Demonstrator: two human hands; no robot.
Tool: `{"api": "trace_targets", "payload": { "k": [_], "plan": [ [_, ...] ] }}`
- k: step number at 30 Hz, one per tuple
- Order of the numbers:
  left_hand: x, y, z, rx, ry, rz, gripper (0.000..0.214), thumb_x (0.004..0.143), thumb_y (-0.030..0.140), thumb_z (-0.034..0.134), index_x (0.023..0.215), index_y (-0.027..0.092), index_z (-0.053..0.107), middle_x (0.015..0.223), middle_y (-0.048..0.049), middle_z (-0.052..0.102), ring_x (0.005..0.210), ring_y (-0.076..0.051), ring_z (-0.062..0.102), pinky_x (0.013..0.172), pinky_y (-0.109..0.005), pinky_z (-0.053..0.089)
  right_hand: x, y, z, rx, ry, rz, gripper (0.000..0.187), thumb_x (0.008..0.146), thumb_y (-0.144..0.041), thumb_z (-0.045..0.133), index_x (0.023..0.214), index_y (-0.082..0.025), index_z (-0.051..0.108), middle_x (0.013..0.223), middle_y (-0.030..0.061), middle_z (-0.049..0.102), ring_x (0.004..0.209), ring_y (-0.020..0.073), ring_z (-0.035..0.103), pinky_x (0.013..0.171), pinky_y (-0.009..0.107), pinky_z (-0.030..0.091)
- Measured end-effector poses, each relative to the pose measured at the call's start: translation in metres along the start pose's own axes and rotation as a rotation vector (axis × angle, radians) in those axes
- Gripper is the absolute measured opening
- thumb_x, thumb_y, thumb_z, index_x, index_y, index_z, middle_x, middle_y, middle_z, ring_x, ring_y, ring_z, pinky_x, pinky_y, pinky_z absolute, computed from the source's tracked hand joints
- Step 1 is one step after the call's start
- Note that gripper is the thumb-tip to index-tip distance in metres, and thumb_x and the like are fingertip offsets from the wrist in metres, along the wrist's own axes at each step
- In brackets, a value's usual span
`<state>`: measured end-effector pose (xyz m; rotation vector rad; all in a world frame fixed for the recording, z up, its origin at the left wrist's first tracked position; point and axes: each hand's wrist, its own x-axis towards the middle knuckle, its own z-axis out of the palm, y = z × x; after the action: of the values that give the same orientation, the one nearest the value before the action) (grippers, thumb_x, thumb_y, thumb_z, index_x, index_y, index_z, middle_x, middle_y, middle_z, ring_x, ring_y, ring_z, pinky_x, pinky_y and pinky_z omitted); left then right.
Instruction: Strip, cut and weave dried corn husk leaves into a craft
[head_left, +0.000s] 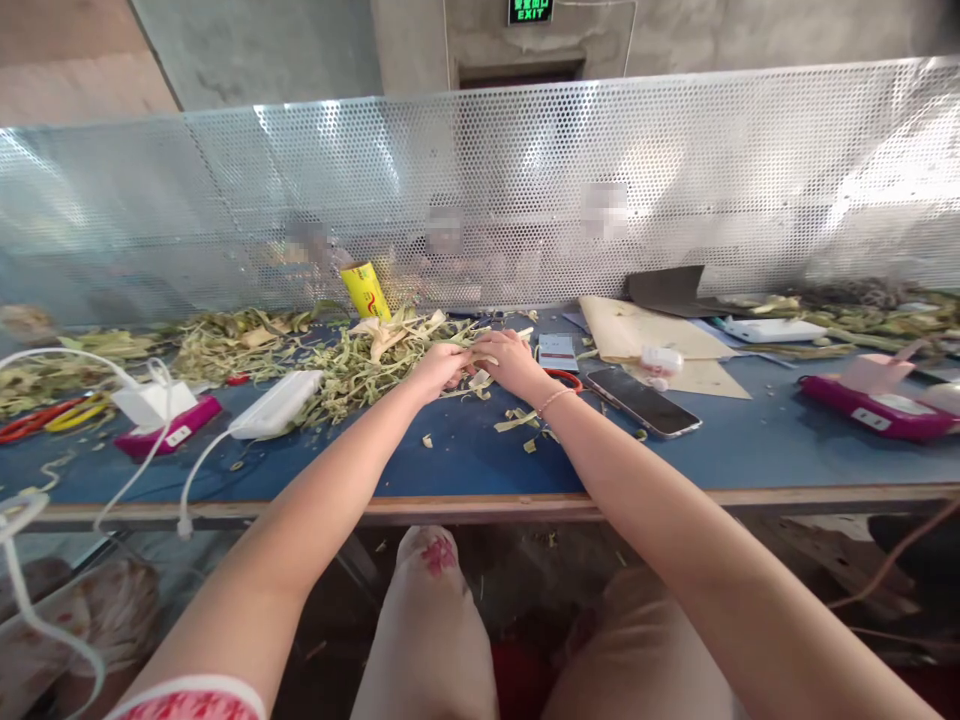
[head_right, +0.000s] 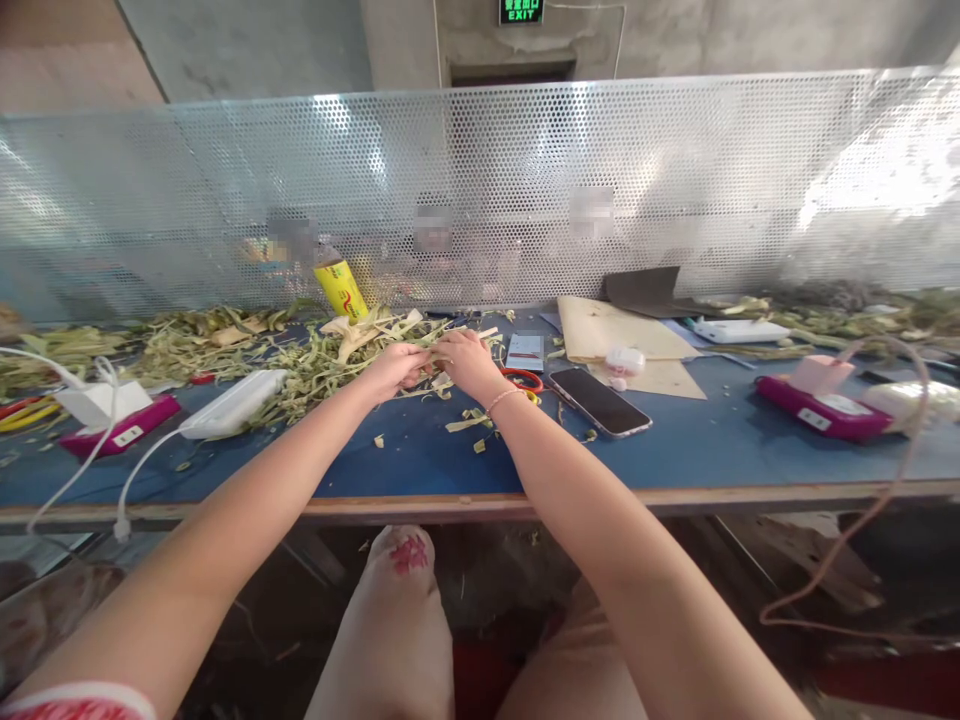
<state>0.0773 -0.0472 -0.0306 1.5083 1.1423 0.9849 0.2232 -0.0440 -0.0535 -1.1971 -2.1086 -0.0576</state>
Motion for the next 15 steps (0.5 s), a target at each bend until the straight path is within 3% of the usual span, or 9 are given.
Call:
{"api": "trace_targets", "payload": {
  "k": [6, 11, 15],
  "plan": [
    [-0.001, 0.006, -0.010, 0.375, 0.119, 0.410, 0.015, 0.057, 0.020, 0.072, 0.068, 0.018, 0.061, 0.064, 0.0000, 0.057, 0.061, -0.011, 0.051, 0.060, -0.021, 0.037, -0.001, -0.008, -0.011, -0.123, 0.052, -0.038, 0.022, 0.086, -0.021, 0.045, 0.098, -0.025, 0.064, 0.104, 0.0059, 0.062, 0.102, 0.0233, 0.044, 0.085, 0.038, 0.030],
    [-0.003, 0.013, -0.020, 0.614, 0.003, 0.609, 0.002, 0.069, 0.018, 0.061, 0.068, 0.019, 0.060, 0.062, 0.0009, 0.054, 0.062, -0.012, 0.049, 0.067, -0.022, 0.036, -0.003, -0.010, -0.012, -0.278, 0.064, -0.131, 0.017, 0.087, -0.026, 0.047, 0.096, -0.020, 0.060, 0.098, 0.0092, 0.061, 0.100, 0.0249, 0.044, 0.084, 0.038, 0.027],
    [-0.003, 0.016, -0.023, 0.824, -0.025, 0.684, 0.008, 0.077, 0.022, 0.053, 0.075, 0.020, 0.061, 0.072, -0.0028, 0.058, 0.071, -0.015, 0.053, 0.070, -0.023, 0.037, -0.003, -0.011, -0.009, -0.332, 0.077, -0.155, 0.018, 0.089, -0.028, 0.044, 0.089, -0.017, 0.059, 0.092, 0.0088, 0.062, 0.094, 0.0230, 0.048, 0.086, 0.036, 0.024]
  ]
}}
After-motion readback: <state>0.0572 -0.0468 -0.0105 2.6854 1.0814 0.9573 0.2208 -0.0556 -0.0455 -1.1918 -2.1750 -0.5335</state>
